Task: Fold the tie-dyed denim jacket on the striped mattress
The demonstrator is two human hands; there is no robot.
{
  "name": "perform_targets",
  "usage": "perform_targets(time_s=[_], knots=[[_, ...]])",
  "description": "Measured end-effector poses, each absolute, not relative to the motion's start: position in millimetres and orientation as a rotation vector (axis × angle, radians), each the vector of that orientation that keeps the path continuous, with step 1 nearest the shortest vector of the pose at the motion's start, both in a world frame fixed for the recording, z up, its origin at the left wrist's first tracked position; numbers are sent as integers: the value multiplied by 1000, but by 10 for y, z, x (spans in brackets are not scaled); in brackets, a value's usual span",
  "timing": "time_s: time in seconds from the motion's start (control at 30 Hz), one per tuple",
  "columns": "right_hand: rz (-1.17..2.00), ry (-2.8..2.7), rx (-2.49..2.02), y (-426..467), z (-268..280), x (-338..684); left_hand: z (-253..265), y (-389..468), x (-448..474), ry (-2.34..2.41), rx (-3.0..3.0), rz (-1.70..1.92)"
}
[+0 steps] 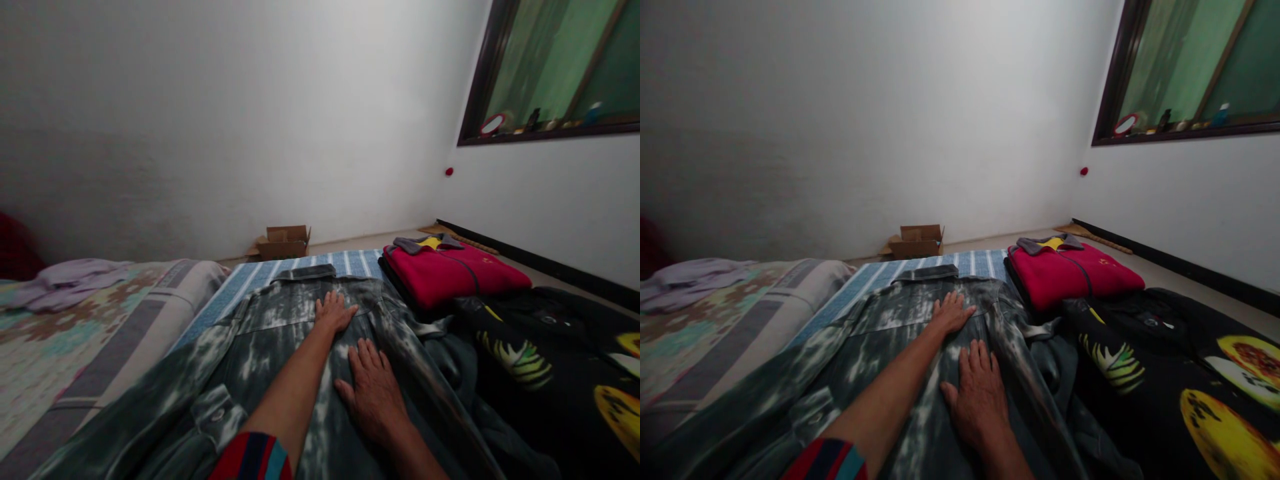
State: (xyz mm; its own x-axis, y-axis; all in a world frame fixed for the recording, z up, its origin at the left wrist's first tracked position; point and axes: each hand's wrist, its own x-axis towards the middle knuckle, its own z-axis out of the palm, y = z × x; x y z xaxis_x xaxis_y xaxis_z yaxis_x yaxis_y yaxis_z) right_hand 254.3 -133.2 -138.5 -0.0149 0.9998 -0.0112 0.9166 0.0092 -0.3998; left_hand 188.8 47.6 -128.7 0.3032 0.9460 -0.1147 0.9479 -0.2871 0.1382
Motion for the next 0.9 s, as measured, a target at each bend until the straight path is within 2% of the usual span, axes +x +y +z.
perform_targets(time_s=[0.17,0.37,0.7,0.9], knots=[[433,-2010,-1986,-1326,-1381,2538,-1325,386,1993,1552,2576,115],[426,-2012,-1988,-1323,-1379,2541,-1360,408,2113,1459,2590,85],[429,-1979,-1957,-1297,-1349,2553,-1299,7,1850,1517,2621,105],[405,-1983,-1933,-1311,-1343,2562,-1189,-429,1486,1789,2540,31]])
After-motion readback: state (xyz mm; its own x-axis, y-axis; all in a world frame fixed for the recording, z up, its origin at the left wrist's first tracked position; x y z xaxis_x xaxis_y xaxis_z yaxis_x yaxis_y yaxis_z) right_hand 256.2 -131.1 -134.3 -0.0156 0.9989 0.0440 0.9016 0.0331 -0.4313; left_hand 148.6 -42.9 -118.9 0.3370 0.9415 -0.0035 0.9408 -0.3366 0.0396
